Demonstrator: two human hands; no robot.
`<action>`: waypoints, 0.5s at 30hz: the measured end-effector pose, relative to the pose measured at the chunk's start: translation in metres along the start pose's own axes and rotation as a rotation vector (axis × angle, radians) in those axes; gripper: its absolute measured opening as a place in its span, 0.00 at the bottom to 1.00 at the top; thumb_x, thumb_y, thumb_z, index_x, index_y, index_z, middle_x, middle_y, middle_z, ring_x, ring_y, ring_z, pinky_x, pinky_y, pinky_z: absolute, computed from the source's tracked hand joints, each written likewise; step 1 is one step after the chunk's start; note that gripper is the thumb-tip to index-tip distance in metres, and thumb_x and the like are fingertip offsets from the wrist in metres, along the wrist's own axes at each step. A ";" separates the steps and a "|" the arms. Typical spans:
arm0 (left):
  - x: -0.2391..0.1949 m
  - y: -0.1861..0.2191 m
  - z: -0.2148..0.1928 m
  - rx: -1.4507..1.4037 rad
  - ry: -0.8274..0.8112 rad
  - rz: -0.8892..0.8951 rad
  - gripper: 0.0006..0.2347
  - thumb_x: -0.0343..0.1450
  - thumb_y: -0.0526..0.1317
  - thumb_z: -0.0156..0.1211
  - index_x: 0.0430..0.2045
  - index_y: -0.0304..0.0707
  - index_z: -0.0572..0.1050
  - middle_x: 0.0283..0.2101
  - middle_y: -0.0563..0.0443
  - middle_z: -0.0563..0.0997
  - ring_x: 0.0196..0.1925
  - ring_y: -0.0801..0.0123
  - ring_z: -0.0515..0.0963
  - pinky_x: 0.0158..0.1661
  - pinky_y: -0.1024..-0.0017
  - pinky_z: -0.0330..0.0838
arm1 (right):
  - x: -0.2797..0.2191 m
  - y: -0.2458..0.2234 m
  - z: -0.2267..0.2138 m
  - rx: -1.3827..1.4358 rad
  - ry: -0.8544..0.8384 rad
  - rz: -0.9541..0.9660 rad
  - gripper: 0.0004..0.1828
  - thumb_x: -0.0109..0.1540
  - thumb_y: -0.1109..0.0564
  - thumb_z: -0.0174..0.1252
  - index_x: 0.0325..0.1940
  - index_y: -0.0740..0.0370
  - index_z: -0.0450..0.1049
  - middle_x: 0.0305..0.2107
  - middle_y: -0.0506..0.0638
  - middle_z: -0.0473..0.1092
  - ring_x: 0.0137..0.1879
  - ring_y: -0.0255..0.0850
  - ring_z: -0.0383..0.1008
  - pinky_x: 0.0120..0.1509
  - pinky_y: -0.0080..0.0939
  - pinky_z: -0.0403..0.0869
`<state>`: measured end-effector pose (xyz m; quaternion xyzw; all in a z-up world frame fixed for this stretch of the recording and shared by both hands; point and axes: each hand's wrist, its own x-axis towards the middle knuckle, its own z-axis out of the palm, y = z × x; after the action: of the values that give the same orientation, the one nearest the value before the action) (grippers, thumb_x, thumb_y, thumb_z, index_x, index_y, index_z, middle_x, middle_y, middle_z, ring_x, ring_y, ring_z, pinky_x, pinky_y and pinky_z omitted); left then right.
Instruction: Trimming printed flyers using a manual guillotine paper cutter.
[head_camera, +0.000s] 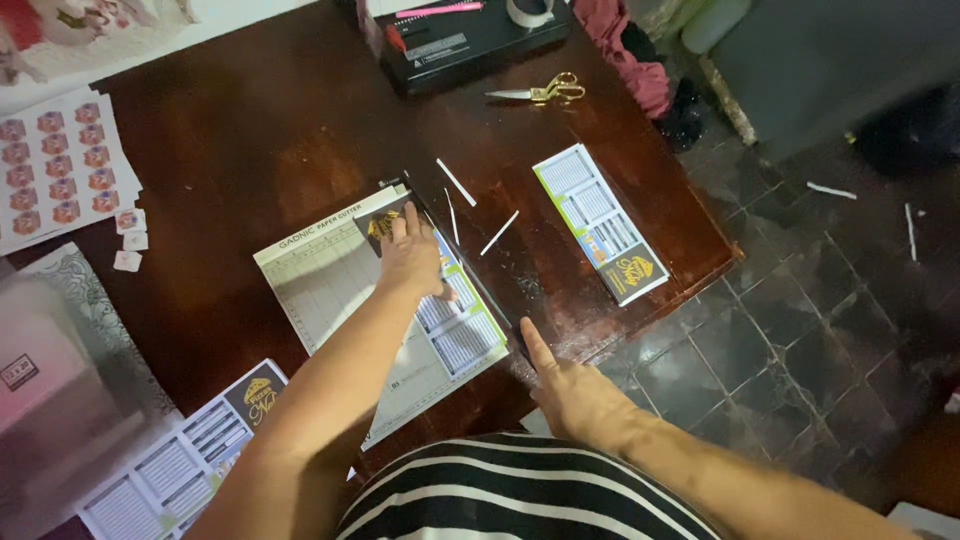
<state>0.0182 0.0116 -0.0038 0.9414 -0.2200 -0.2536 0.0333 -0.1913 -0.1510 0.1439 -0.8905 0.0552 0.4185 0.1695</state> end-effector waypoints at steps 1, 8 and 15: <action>0.000 0.001 0.000 0.014 0.006 -0.003 0.60 0.44 0.59 0.86 0.66 0.19 0.58 0.77 0.30 0.43 0.74 0.46 0.54 0.65 0.49 0.62 | 0.002 0.005 0.005 0.020 0.058 -0.059 0.55 0.64 0.56 0.53 0.79 0.62 0.18 0.37 0.68 0.76 0.43 0.64 0.79 0.56 0.55 0.75; 0.001 0.001 0.000 0.083 -0.019 0.006 0.61 0.42 0.62 0.84 0.65 0.18 0.59 0.77 0.28 0.42 0.72 0.46 0.55 0.65 0.50 0.62 | -0.015 -0.015 -0.029 0.017 0.085 -0.071 0.51 0.64 0.55 0.54 0.79 0.59 0.26 0.38 0.68 0.76 0.45 0.64 0.77 0.55 0.58 0.73; 0.006 0.001 0.005 0.114 0.009 0.010 0.63 0.41 0.64 0.83 0.66 0.18 0.58 0.76 0.26 0.42 0.70 0.46 0.56 0.65 0.50 0.61 | 0.001 -0.003 -0.001 0.062 0.071 -0.057 0.53 0.64 0.55 0.55 0.79 0.59 0.25 0.39 0.68 0.75 0.45 0.64 0.77 0.55 0.57 0.74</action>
<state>0.0202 0.0088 -0.0109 0.9416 -0.2389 -0.2364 -0.0181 -0.1891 -0.1483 0.1449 -0.9004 0.0488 0.3796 0.2069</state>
